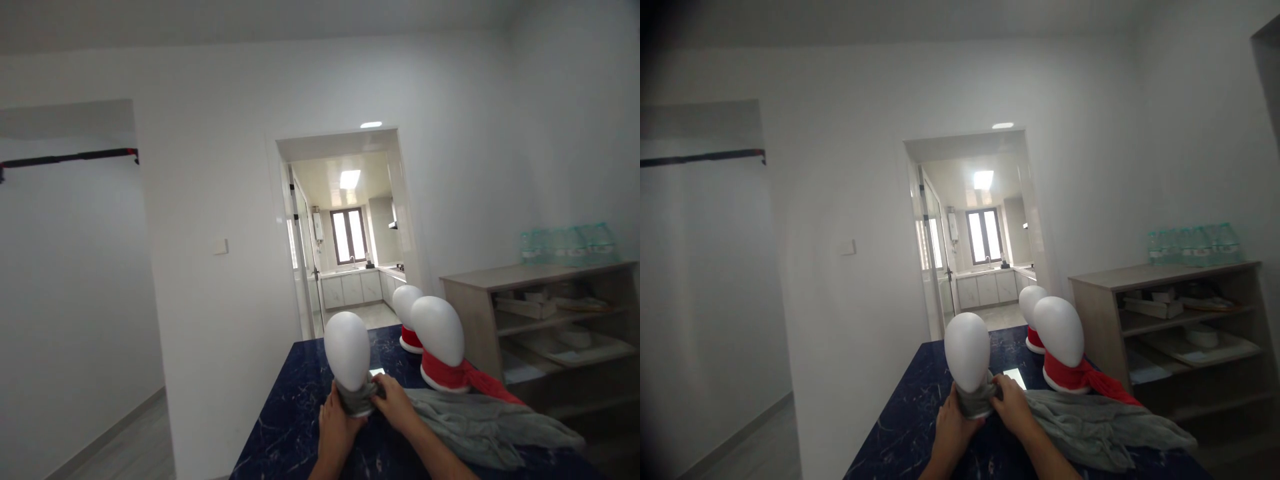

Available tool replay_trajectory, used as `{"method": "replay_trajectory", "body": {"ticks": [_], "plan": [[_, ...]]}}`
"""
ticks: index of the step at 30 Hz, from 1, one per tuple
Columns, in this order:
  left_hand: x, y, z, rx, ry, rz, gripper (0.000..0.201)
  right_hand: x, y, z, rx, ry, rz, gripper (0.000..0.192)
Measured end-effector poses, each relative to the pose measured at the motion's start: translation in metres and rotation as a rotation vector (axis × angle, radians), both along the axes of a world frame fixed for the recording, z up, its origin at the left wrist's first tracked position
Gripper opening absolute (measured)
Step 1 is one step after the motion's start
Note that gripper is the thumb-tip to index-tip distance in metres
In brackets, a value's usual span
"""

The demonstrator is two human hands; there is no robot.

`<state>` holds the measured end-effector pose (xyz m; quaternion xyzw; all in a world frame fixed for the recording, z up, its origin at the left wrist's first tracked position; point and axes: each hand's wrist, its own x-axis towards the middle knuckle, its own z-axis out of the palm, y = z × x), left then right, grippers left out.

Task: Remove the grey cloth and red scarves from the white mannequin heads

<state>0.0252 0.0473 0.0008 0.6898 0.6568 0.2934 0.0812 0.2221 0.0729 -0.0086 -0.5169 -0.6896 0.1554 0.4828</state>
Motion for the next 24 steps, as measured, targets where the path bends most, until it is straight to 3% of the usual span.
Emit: {"method": "replay_trajectory", "body": {"ticks": [4, 8, 12, 15, 17, 20, 24], "plan": [[0.000, -0.001, -0.005, 0.045, 0.002, 0.022, 0.115, -0.001, -0.006, 0.010, -0.001, -0.015, -0.017, 0.016], [-0.001, 0.002, -0.009, 0.017, -0.018, 0.010, 0.121, 0.011, -0.016, 0.025, -0.011, -0.034, 0.099, 0.008], [-0.002, 0.003, -0.010, 0.007, -0.036, 0.002, 0.122, 0.034, -0.037, 0.044, -0.015, -0.058, 0.226, 0.014], [-0.001, 0.003, -0.010, 0.003, -0.024, 0.006, 0.120, 0.050, -0.065, 0.057, -0.032, -0.098, 0.278, 0.028], [-0.001, 0.002, -0.009, -0.001, -0.022, -0.008, 0.116, 0.059, -0.089, 0.062, -0.068, -0.131, 0.299, 0.027], [-0.001, 0.000, -0.007, -0.003, -0.032, -0.028, 0.117, 0.072, -0.124, 0.058, -0.141, -0.159, 0.258, 0.022], [-0.001, -0.003, -0.005, -0.003, -0.046, -0.033, 0.118, 0.105, -0.160, 0.039, -0.171, -0.056, 0.095, 0.028]]}}
